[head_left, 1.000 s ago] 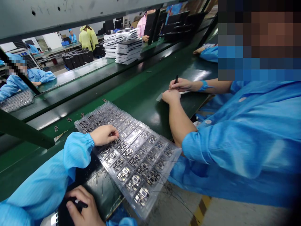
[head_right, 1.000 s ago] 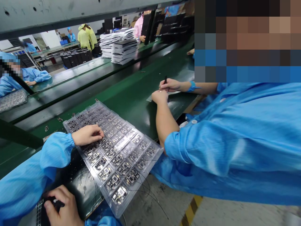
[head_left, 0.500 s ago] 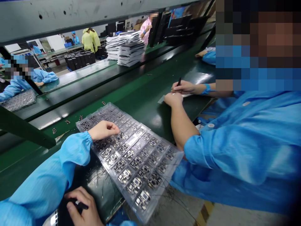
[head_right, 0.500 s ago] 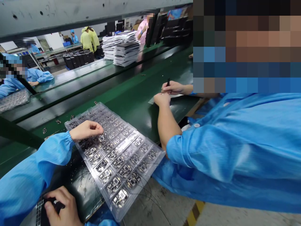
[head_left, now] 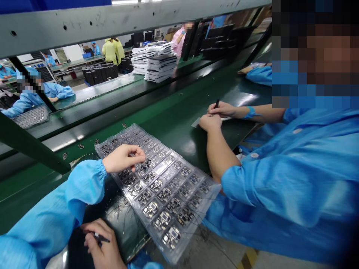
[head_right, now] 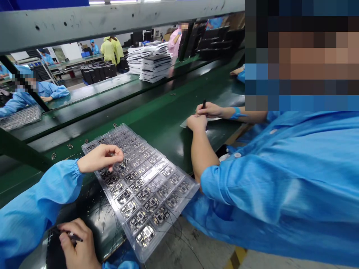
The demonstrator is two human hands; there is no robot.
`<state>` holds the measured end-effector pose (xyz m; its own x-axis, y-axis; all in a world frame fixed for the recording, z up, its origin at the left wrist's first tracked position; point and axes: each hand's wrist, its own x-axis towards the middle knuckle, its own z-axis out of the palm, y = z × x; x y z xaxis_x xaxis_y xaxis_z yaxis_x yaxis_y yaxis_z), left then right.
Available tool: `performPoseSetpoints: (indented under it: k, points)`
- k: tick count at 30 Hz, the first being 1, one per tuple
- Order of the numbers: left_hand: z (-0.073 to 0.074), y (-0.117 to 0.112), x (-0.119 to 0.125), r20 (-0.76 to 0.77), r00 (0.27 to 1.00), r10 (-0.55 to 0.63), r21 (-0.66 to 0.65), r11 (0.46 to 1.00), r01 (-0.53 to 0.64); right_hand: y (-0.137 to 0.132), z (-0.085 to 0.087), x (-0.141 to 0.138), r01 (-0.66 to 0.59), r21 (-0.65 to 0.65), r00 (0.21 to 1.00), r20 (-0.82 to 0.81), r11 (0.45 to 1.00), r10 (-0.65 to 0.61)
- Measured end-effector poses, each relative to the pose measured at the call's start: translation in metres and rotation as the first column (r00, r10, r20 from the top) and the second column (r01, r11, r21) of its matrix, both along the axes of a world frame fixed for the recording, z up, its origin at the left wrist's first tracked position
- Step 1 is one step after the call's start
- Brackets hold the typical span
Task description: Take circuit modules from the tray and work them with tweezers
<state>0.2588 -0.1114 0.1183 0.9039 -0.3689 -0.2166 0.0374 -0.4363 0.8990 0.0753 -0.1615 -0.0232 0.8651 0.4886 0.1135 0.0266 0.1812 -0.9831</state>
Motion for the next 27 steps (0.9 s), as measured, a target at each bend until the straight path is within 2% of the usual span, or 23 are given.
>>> performPoseSetpoints:
  k: [2, 4, 7, 9, 11, 14, 16, 18, 20, 22, 23, 25, 27]
  points:
    - [0.013, 0.005, -0.019, 0.083, 0.995, -0.057, 0.033, 0.998, 0.055, -0.002, 0.000, 0.000, -0.112, 0.084, 0.972, -0.199, 0.990, 0.127]
    - [0.027, 0.015, -0.041, 0.205, 0.968, -0.145, 0.131, 0.984, 0.119, -0.004, 0.001, -0.001, -0.187, 0.138, 0.920, -0.322, 0.973, 0.222]
    - [0.041, 0.036, -0.074, 0.322, 0.901, -0.291, 0.365, 0.916, 0.166, -0.005, 0.002, -0.001, -0.142, 0.113, 0.919, -0.355, 0.983, 0.174]
    - [0.044, 0.054, -0.093, 0.274, 0.895, -0.351, 0.511, 0.842, 0.174, -0.005, 0.001, -0.002, -0.071, 0.081, 0.934, -0.343, 0.994, 0.095]
    - [0.040, 0.072, -0.111, 0.167, 0.916, -0.365, 0.623, 0.759, 0.189, -0.005, -0.001, -0.001, -0.026, 0.066, 0.946, -0.322, 0.997, 0.046]
    - [0.024, 0.091, -0.136, 0.041, 0.940, -0.339, 0.717, 0.665, 0.208, -0.003, -0.001, 0.001, -0.043, 0.086, 0.935, -0.347, 0.995, 0.070]
    - [0.012, 0.098, -0.151, -0.002, 0.949, -0.317, 0.742, 0.636, 0.214, -0.001, 0.002, 0.002, -0.097, 0.108, 0.911, -0.390, 0.989, 0.132]
    - [0.002, 0.102, -0.165, -0.017, 0.955, -0.297, 0.745, 0.633, 0.210, 0.003, 0.006, 0.002, -0.167, 0.117, 0.882, -0.425, 0.979, 0.201]
    - [-0.005, 0.107, -0.178, 0.039, 0.967, -0.250, 0.717, 0.682, 0.148, 0.007, 0.009, 0.001, -0.209, 0.113, 0.860, -0.451, 0.971, 0.237]
    - [-0.009, 0.115, -0.192, 0.185, 0.976, -0.113, 0.640, 0.768, -0.032, 0.010, 0.012, -0.001, -0.207, 0.098, 0.850, -0.474, 0.973, 0.229]
    - [-0.011, 0.120, -0.200, 0.267, 0.964, -0.002, 0.585, 0.795, -0.160, 0.012, 0.012, -0.003, -0.196, 0.087, 0.850, -0.482, 0.977, 0.214]
    - [-0.018, 0.131, -0.214, 0.360, 0.902, 0.236, 0.480, 0.783, -0.396, 0.014, 0.012, -0.005, -0.180, 0.059, 0.852, -0.490, 0.982, 0.185]
    - [-0.031, 0.139, -0.227, 0.307, 0.869, 0.389, 0.430, 0.758, -0.491, 0.015, 0.011, -0.008, -0.174, 0.034, 0.857, -0.487, 0.984, 0.169]
